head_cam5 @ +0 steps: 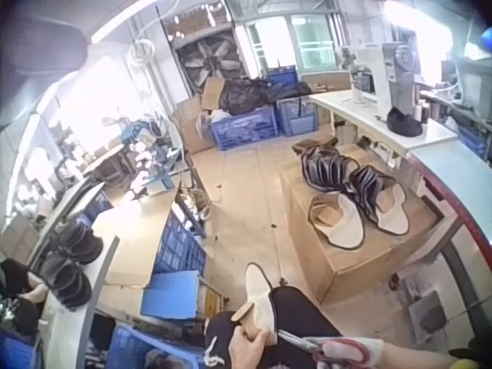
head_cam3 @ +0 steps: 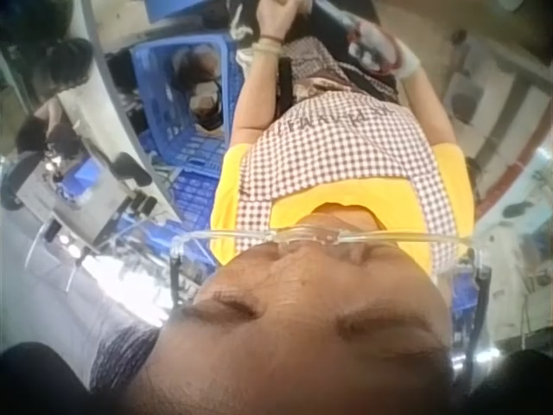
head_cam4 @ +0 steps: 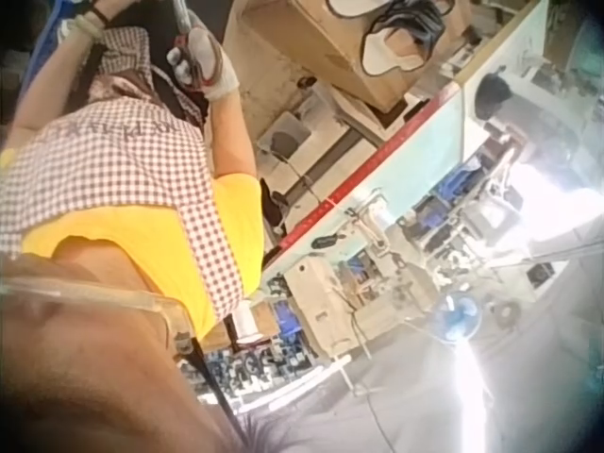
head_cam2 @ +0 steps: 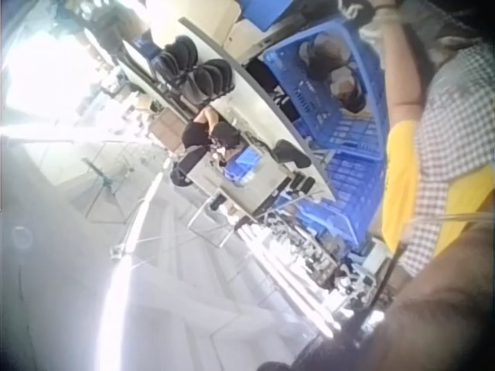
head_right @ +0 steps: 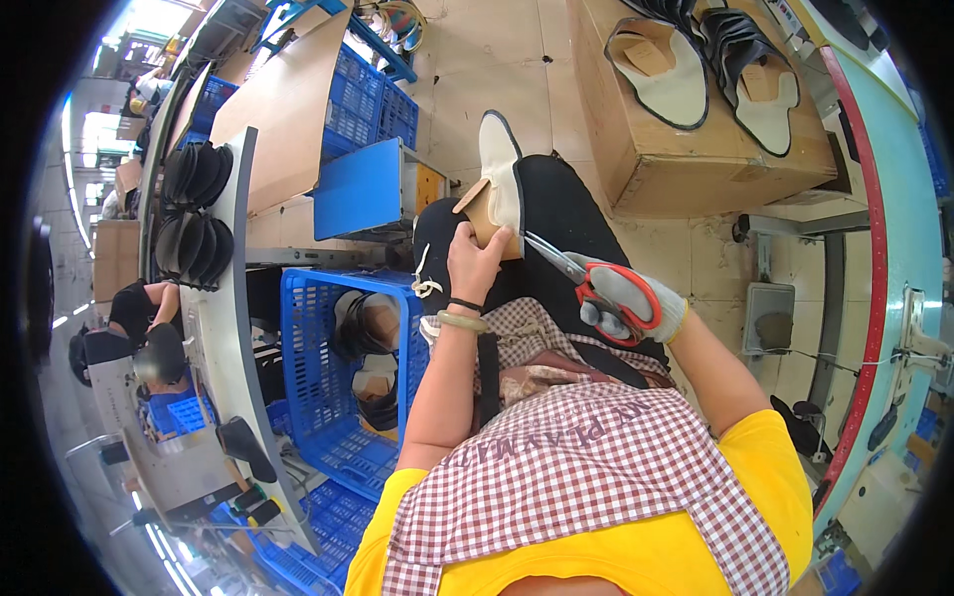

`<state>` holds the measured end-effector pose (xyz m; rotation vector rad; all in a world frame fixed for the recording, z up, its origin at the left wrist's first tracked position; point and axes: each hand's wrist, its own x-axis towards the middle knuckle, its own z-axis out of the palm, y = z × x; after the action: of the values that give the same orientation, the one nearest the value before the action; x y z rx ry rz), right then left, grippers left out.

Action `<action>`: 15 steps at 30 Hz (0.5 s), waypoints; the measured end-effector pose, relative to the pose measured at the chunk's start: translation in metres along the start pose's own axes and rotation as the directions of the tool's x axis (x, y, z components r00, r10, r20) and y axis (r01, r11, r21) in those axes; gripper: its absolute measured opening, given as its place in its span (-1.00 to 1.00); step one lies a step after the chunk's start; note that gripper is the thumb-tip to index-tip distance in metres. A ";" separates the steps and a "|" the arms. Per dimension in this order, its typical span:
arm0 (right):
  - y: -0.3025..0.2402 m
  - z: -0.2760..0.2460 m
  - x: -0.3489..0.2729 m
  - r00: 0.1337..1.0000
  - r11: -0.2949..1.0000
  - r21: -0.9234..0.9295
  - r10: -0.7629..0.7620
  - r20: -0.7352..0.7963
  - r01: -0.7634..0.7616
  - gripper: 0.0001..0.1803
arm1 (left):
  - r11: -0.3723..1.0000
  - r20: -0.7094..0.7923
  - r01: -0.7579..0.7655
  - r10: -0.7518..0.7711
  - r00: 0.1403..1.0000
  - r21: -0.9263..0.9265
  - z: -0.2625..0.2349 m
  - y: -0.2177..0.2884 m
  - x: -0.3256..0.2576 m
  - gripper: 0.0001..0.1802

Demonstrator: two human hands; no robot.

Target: Trim excess material from shoe components using scissors.

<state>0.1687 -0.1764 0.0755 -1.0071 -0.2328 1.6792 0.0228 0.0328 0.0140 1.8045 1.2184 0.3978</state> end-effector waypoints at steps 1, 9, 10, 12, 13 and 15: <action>-0.002 -0.003 0.002 0.998 0.999 -0.007 0.050 0.035 -0.050 -0.24 | 1.000 0.003 0.014 -0.014 1.000 -0.019 0.000 0.000 0.000 -0.51; -0.010 -0.005 0.012 0.991 0.988 -0.087 0.130 0.040 -0.126 -0.24 | 0.960 -0.096 -0.117 0.096 0.991 -0.254 -0.005 0.001 -0.012 -0.68; -0.010 -0.007 0.012 0.990 0.987 -0.094 0.134 0.041 -0.130 -0.24 | 0.956 -0.301 -0.278 0.240 0.923 -0.091 -0.002 0.002 -0.018 -0.70; -0.009 -0.009 0.015 0.989 0.985 -0.102 0.142 0.044 -0.137 -0.24 | 0.939 -0.307 -0.343 0.323 0.895 -0.012 0.000 0.005 -0.032 -0.72; -0.008 -0.010 0.015 0.990 0.987 -0.095 0.137 0.044 -0.132 -0.26 | 0.911 -0.302 -0.407 0.407 0.862 0.066 0.002 0.007 -0.038 -0.74; -0.009 -0.009 0.017 0.989 0.987 -0.094 0.137 0.049 -0.132 -0.27 | 0.910 -0.277 -0.401 0.361 0.890 -0.105 0.010 0.006 -0.044 -0.83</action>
<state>0.1807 -0.1613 0.0675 -1.0641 -0.2848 1.8347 0.0124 -0.0104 0.0222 1.8915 0.9562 0.9512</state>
